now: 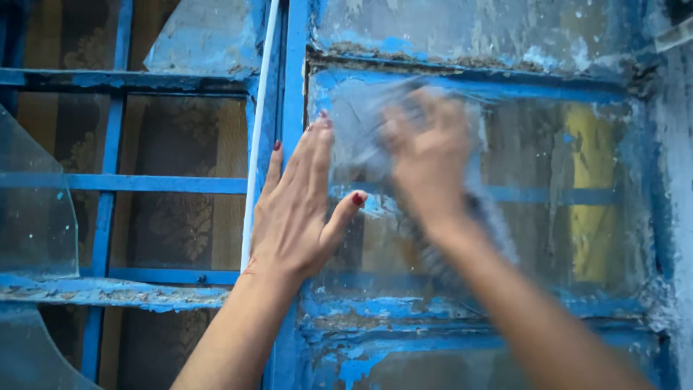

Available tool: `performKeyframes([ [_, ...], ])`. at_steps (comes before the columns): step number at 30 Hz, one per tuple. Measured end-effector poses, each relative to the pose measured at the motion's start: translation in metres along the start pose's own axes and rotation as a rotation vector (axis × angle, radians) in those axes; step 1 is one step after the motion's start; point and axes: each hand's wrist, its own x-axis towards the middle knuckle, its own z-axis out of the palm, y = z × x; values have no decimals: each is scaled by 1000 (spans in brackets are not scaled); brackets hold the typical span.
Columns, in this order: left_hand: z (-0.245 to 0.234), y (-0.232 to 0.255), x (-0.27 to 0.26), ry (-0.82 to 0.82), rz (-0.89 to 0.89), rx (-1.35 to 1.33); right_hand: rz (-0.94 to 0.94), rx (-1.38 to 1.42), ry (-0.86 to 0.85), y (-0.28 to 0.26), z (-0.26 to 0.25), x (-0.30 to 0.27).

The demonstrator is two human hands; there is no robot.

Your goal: The person cleans the glass panes of a blue window frame using a cloth and a spray bottle, wiping several panes repeatedly.

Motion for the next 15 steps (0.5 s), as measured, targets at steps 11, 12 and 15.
performKeyframes([
  [11, 0, -1, -8, 19, -1, -48, -363, 256, -411, -66, -96, -70],
  [12, 0, -1, -7, 19, 1, -38, -350, 222, -391, -59, -93, -65],
  [15, -1, 0, -6, 17, 16, 30, -327, 182, -306, -32, -67, -28],
])
